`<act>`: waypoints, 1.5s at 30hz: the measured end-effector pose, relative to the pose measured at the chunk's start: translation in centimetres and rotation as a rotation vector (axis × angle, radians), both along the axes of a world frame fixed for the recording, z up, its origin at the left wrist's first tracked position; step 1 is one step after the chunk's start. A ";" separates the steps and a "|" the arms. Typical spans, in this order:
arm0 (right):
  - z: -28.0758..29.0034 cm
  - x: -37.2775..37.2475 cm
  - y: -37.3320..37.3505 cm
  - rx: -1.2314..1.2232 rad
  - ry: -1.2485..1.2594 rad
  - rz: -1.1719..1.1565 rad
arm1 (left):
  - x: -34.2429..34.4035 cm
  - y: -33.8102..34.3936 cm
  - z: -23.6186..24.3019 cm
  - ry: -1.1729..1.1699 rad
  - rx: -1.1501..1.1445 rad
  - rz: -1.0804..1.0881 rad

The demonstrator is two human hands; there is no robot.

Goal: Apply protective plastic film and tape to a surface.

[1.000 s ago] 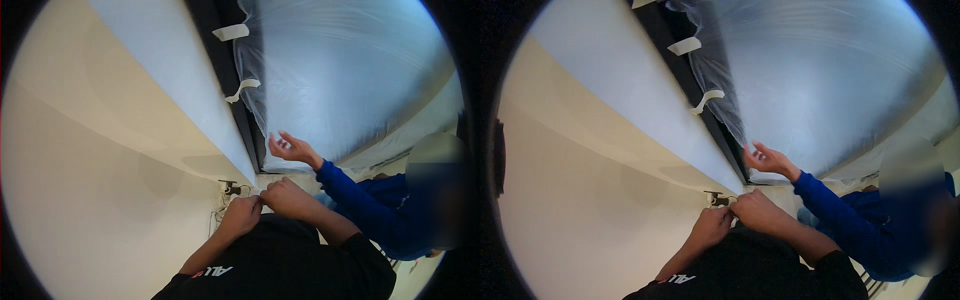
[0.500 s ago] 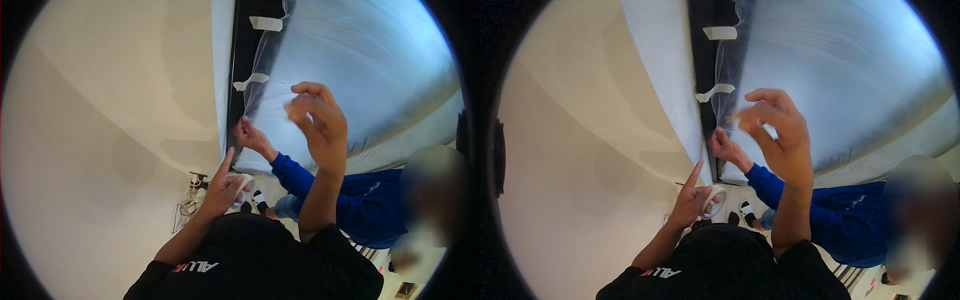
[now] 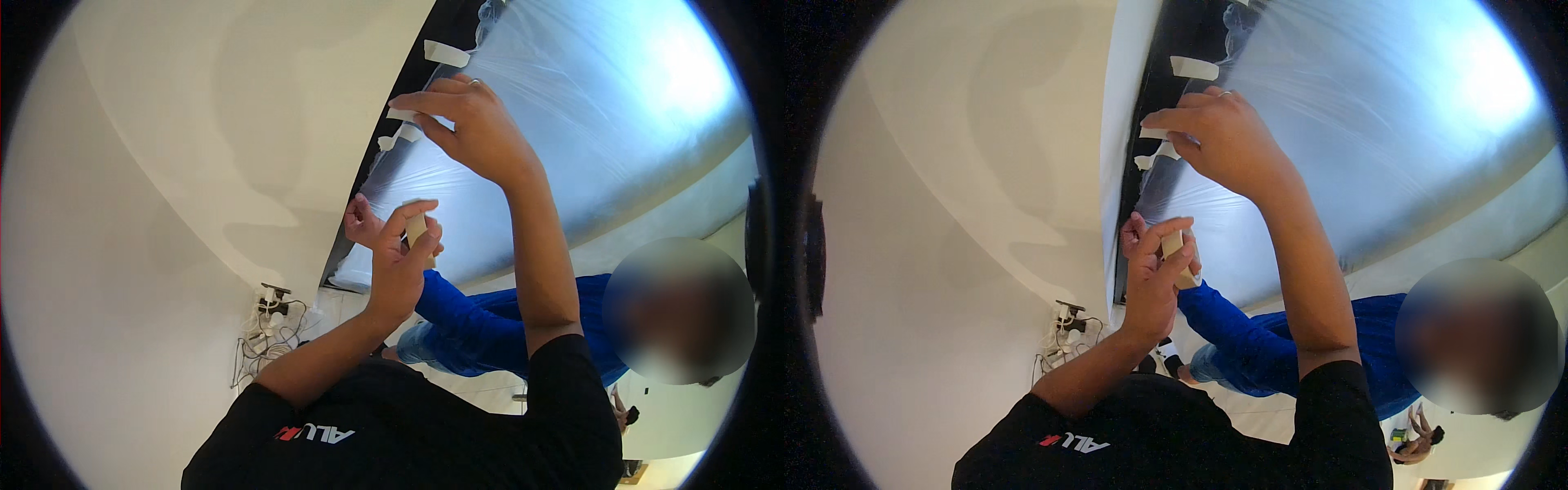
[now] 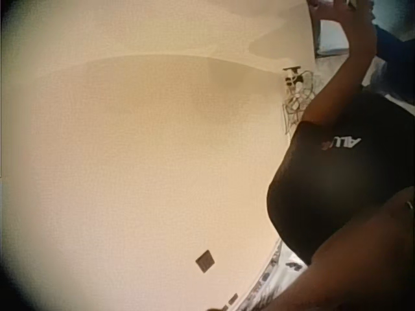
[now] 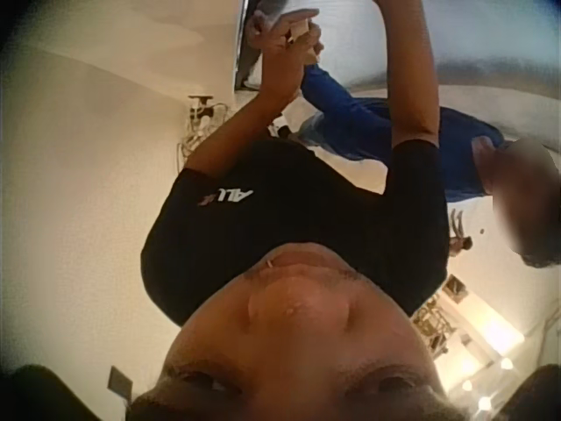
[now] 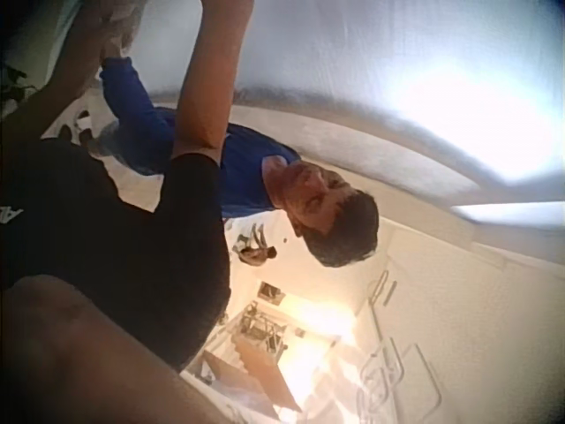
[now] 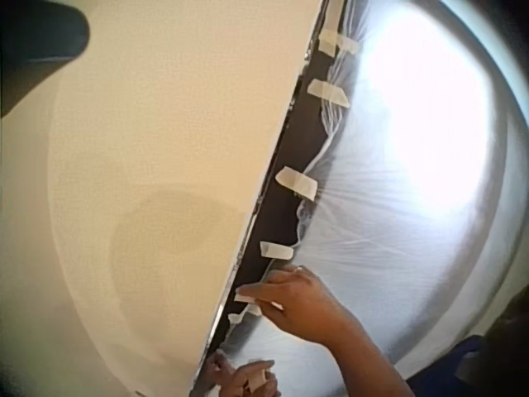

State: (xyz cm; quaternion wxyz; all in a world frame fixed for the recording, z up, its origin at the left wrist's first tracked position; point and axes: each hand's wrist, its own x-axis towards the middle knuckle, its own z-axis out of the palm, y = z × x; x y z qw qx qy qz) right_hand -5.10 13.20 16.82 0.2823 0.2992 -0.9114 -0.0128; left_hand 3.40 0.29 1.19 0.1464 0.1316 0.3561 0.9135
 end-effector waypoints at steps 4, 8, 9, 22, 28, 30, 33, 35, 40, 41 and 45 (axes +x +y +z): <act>-0.4 0.1 -0.2 0.144 0.045 -0.115 | 1.1 0.0 -1.4 -0.033 0.003 -0.046; -1.1 -0.4 -0.6 0.229 0.166 -0.158 | 1.5 -0.2 -2.3 -0.046 -0.046 -0.037; -1.3 -0.5 -0.5 0.245 0.201 -0.173 | 1.5 -0.2 -2.4 -0.047 -0.049 -0.034; -3.2 -1.5 -0.1 0.162 0.434 -0.156 | -0.5 -0.5 -4.1 -0.063 -0.075 0.048; -1.4 -2.4 0.0 0.107 0.526 -0.072 | -1.0 0.0 -4.3 -0.071 -0.079 0.048; -1.6 -2.1 0.5 0.345 0.439 0.093 | -1.0 -0.1 -4.6 -0.063 -0.079 0.056; -2.0 -2.3 1.7 0.395 0.395 0.041 | -1.0 -0.3 -5.2 -0.036 -0.089 0.078; -2.1 -2.3 2.0 0.404 0.413 0.061 | -1.0 -0.4 -5.5 -0.068 -0.098 0.055; -1.3 -3.4 3.6 0.468 0.465 0.113 | -1.2 0.0 -6.3 -0.106 -0.146 0.064; -1.0 -3.4 3.6 0.508 0.484 0.104 | -1.2 0.0 -6.2 -0.117 -0.144 0.070; 0.1 -3.2 3.6 0.609 0.468 0.064 | -1.3 -0.3 -6.0 -0.115 -0.146 0.086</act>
